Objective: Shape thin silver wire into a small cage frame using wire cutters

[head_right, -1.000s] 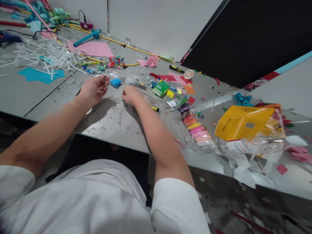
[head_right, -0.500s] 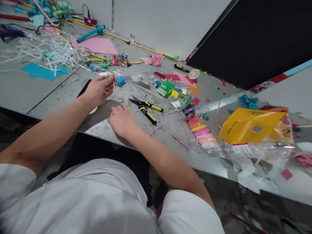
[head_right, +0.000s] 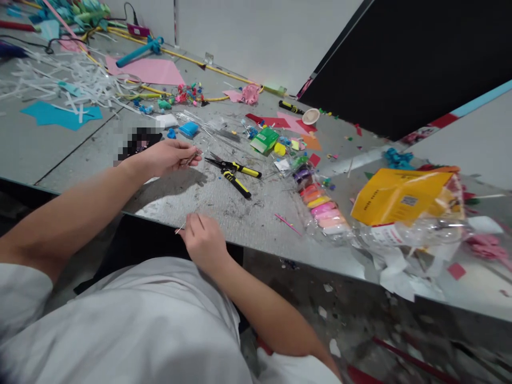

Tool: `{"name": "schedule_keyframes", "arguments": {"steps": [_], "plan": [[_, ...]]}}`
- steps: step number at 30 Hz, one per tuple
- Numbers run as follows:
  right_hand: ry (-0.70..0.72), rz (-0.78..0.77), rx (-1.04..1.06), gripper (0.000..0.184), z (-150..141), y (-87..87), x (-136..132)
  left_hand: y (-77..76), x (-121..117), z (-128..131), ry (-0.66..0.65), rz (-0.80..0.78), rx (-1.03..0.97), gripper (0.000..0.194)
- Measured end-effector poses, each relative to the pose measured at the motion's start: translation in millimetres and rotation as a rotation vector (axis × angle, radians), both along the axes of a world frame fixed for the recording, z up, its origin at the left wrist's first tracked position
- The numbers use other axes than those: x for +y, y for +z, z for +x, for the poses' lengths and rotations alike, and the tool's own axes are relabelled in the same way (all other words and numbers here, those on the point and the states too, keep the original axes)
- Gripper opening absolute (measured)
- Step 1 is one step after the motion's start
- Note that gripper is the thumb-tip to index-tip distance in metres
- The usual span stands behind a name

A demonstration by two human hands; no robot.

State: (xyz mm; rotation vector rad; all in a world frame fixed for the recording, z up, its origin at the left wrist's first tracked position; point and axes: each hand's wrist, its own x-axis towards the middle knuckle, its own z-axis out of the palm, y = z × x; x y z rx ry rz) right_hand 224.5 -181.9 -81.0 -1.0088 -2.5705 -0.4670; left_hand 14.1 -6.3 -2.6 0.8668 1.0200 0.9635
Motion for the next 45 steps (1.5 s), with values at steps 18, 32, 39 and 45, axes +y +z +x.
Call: {"name": "schedule_keyframes", "arguments": {"steps": [18,32,39,45], "plan": [[-0.047,-0.156,0.231,0.022,19,22.9,43,-14.6,13,-5,-0.199,0.018,0.122,0.025],[0.302,-0.075,1.131,0.053,23,93.5,181,-12.9,4,-7,-0.199,0.144,-0.119,0.026],[0.344,-0.102,1.312,0.04,5,53.7,176,-14.4,4,-6,-0.221,0.168,-0.167,0.027],[0.221,-0.07,1.285,0.051,6,43.6,170,-7.8,1,-5,-0.179,0.164,-0.115,0.029]]}}
